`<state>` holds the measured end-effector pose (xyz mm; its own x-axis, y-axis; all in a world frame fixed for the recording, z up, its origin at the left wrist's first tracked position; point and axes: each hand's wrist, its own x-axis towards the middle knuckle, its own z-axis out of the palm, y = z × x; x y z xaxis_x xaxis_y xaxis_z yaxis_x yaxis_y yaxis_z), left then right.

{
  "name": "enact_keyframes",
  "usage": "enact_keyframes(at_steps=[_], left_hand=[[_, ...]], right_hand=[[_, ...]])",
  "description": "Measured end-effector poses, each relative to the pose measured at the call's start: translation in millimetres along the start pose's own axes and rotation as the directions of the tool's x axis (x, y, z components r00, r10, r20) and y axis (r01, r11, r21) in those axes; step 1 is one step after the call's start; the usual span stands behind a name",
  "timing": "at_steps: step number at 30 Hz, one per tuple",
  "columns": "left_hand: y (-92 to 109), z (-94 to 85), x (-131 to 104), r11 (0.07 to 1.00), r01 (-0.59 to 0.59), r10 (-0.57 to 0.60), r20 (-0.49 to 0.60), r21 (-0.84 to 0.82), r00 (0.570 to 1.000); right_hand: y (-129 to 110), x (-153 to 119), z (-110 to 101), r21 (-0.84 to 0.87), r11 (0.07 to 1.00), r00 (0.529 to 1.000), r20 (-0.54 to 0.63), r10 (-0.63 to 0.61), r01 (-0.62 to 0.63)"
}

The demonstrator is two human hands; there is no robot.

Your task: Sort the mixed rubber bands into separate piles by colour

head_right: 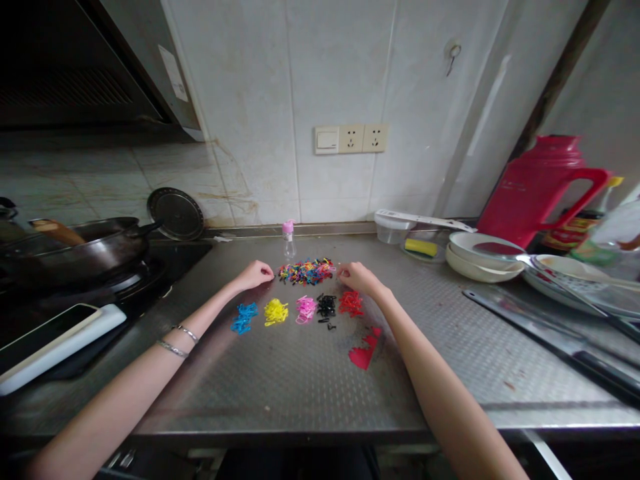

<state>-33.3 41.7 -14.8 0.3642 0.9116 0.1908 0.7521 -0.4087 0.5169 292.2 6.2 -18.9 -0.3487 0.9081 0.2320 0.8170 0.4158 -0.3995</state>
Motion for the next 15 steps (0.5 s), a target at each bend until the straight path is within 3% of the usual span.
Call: enact_keyframes(at_steps=[4,7,11,15], left_hand=[[2,-16.0,-6,0.997,0.001,0.001,0.024,-0.079,1.0],[2,-35.7,-16,0.99,0.007,0.013,0.144,-0.142,0.99],[-2,-53.5,-35,0.991,0.014,0.031,0.324,-0.134,0.945],[-6,-54.9,-49,0.992,0.056,0.003,0.463,-0.114,0.886]], right_hand=[[1,0,1,-0.018,1.0,1.0,-0.014,-0.012,0.012],[1,0,1,-0.021,1.0,0.999,-0.029,-0.019,0.018],[3,1,3,-0.009,1.0,0.999,-0.037,-0.025,0.024],[4,1,5,-0.023,0.999,0.997,-0.066,-0.043,0.042]])
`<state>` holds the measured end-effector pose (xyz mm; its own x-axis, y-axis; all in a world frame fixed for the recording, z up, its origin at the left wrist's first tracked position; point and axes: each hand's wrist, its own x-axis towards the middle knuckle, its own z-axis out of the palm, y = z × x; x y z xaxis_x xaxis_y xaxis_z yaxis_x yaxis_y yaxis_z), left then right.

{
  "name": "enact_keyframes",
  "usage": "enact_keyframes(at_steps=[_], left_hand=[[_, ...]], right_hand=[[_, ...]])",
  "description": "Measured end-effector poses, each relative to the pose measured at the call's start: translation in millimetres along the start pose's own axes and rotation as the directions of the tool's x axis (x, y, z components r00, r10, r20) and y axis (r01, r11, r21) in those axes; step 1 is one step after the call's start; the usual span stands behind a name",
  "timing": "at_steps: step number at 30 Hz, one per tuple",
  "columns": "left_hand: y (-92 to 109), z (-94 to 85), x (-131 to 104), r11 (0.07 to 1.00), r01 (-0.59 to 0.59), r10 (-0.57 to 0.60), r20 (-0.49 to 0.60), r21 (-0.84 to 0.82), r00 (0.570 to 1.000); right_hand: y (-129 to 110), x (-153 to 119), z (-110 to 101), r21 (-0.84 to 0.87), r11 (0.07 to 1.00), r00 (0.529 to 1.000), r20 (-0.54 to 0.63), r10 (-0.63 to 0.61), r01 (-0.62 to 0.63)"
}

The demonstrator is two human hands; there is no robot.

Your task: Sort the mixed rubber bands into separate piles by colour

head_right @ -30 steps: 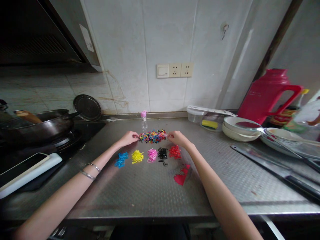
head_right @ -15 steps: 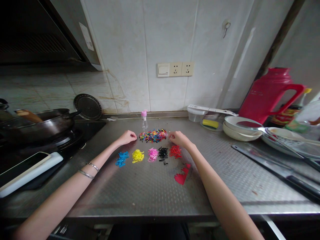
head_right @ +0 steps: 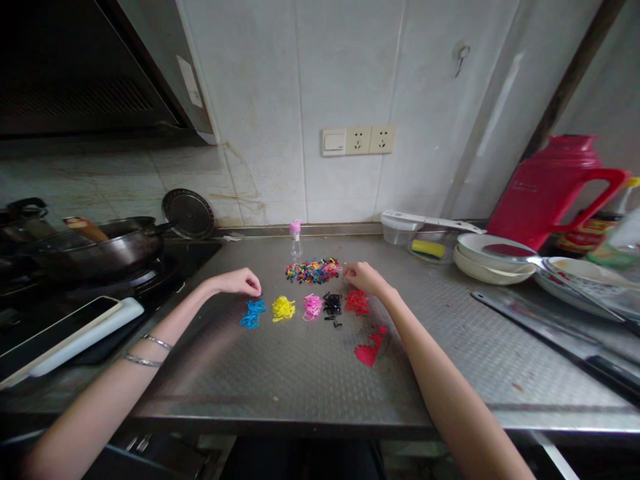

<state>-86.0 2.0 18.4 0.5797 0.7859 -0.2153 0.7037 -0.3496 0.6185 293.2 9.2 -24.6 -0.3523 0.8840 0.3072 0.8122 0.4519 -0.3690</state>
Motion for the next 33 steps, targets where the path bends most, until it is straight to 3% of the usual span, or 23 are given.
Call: enact_keyframes(at_steps=[5,11,15,19,24,33], left_hand=[[3,-1.3,-4,0.993,0.062,-0.057,0.057,-0.096,0.997],[-8,-3.2,15,0.976,0.046,-0.086,-0.183,-0.212,0.979],[-21,6.7,38,0.954,0.006,-0.134,-0.413,-0.299,0.901],[-21,15.6,57,0.914,-0.055,-0.193,-0.55,-0.401,0.813],[-22,22.5,71,0.905,-0.059,-0.231,-0.605,-0.421,0.762],[-31,27.3,75,0.945,-0.043,-0.185,-0.634,-0.326,0.751]], right_hand=[[0,-1,0,0.011,1.0,1.0,-0.012,0.009,-0.009],[1,-2,0,0.011,1.0,0.999,-0.043,0.018,-0.018],[2,2,7,0.009,1.0,0.998,-0.062,0.021,-0.021],[-2,8,13,-0.008,0.999,0.998,-0.043,0.045,-0.045],[-14,15,14,-0.067,0.993,0.995,-0.001,0.102,-0.102],[-21,17,12,-0.103,0.986,0.991,0.024,0.134,-0.131]])
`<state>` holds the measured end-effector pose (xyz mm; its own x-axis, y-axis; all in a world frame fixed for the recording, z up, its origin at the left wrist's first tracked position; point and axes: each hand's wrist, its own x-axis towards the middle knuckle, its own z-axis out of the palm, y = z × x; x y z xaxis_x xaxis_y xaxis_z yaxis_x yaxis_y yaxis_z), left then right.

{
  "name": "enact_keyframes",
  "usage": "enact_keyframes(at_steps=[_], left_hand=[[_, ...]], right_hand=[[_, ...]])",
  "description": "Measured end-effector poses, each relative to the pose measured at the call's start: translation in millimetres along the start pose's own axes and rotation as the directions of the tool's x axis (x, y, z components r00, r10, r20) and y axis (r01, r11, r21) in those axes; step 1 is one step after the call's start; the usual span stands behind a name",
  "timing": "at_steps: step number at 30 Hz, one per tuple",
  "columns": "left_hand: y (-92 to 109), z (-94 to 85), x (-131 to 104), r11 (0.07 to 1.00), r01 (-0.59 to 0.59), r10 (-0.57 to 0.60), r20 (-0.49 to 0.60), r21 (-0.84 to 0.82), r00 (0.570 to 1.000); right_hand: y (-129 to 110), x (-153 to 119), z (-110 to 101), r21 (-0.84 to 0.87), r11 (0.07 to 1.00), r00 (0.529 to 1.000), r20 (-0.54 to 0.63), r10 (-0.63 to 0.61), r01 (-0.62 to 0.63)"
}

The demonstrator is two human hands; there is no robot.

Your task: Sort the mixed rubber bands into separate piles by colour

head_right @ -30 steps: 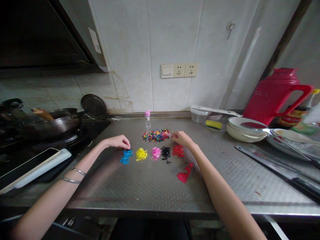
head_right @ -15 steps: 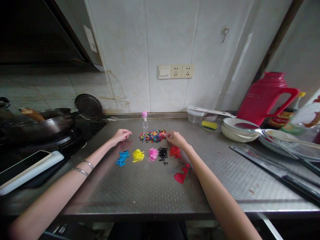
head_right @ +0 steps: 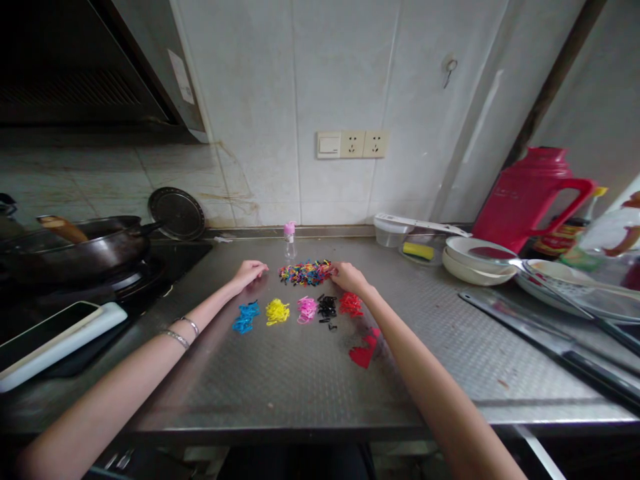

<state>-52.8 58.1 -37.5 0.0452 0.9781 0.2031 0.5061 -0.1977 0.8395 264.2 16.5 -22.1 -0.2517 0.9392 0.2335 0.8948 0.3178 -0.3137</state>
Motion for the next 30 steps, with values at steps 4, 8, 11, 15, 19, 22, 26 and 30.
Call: enact_keyframes(at_steps=[4,8,11,15,19,22,26,30], left_hand=[[-2,1.1,1,0.999,-0.046,0.046,-0.025,0.011,0.999],[-6,1.7,3,0.998,-0.06,0.06,-0.03,0.021,0.998],[-7,2.4,4,0.998,-0.049,0.051,-0.039,0.038,0.998],[-8,3.2,5,0.996,-0.044,0.049,-0.059,0.078,0.997],[-9,3.3,4,0.994,-0.054,0.06,-0.059,0.096,0.996],[-9,3.4,5,0.994,-0.057,0.062,-0.051,0.093,0.997],[-8,3.7,4,0.997,-0.038,0.041,-0.044,0.072,0.998],[-5,3.8,3,0.998,-0.035,0.038,-0.045,0.058,0.998]], right_hand=[[2,-1,-1,0.008,1.0,0.999,-0.029,0.028,-0.028],[7,-1,-1,0.009,0.999,0.998,-0.056,0.038,-0.038],[10,-1,-4,0.033,0.999,0.996,-0.082,0.017,-0.015],[7,-10,-16,0.105,0.99,0.992,-0.098,-0.08,0.09],[-5,-27,-29,0.183,0.97,0.987,-0.041,-0.155,0.16],[-16,-41,-33,0.241,0.956,0.983,0.038,-0.18,0.166],[-27,-54,-34,0.264,0.947,0.971,0.104,-0.216,0.182],[-26,-51,-36,0.269,0.945,0.971,0.096,-0.218,0.185]])
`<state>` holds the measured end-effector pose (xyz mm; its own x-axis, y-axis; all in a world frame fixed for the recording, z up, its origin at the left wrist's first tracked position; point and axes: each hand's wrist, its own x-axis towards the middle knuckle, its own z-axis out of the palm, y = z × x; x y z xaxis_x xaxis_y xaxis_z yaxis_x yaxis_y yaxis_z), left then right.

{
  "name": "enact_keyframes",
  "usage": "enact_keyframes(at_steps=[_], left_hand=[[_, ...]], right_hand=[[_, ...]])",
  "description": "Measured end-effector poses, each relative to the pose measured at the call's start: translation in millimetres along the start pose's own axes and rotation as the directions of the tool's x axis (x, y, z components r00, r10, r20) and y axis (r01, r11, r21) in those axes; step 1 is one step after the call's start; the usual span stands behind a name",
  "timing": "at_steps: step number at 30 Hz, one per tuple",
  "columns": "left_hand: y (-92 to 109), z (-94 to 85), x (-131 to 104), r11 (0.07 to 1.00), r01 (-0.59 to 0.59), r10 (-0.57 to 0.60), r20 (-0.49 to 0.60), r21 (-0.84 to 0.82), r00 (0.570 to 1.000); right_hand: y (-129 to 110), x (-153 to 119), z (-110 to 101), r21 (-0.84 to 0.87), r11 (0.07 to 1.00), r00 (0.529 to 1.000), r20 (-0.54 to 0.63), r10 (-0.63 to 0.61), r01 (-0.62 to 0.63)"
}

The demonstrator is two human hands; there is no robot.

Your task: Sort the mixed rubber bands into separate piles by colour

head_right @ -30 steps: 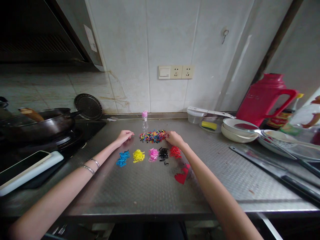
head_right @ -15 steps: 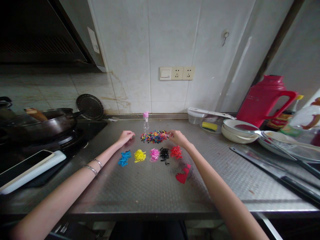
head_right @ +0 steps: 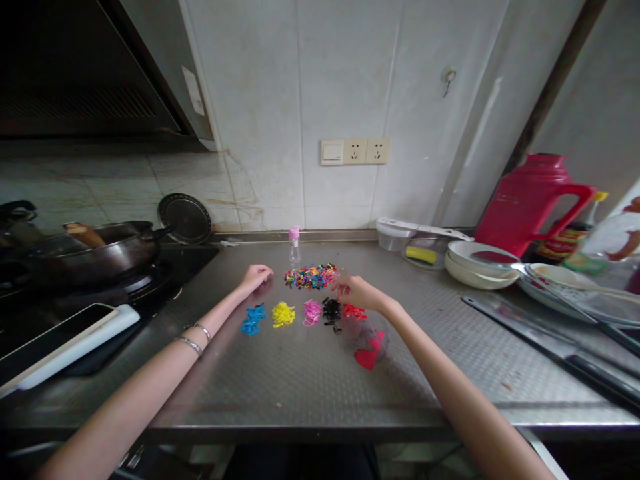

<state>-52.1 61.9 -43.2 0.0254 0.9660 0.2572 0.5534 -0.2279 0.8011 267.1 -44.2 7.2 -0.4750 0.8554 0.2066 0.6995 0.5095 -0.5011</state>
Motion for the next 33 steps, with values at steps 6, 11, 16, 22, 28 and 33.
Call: enact_keyframes(at_steps=[6,11,16,22,28,33], left_hand=[[-2,1.4,0,0.999,0.008,-0.008,0.002,0.031,1.0],[-6,4.0,2,0.998,-0.013,0.013,0.002,0.053,1.0],[-4,3.6,2,0.999,-0.008,0.007,0.01,0.046,1.0],[-4,2.1,1,1.0,-0.016,0.016,0.018,0.025,1.0],[1,0.0,-1,0.999,-0.02,0.019,0.04,0.025,0.999],[3,-0.9,-3,1.0,-0.022,0.022,0.046,-0.001,0.999]], right_hand=[[26,20,-15,-0.104,0.994,0.988,-0.154,0.006,-0.023],[57,36,-16,-0.21,0.971,0.973,-0.219,0.065,-0.113],[74,52,-2,-0.278,0.945,0.975,-0.188,0.121,-0.171],[74,68,9,-0.261,0.945,0.974,-0.161,0.161,-0.2],[68,75,12,-0.246,0.94,0.966,-0.156,0.204,-0.238],[69,77,12,-0.208,0.951,0.968,-0.15,0.202,-0.231]])
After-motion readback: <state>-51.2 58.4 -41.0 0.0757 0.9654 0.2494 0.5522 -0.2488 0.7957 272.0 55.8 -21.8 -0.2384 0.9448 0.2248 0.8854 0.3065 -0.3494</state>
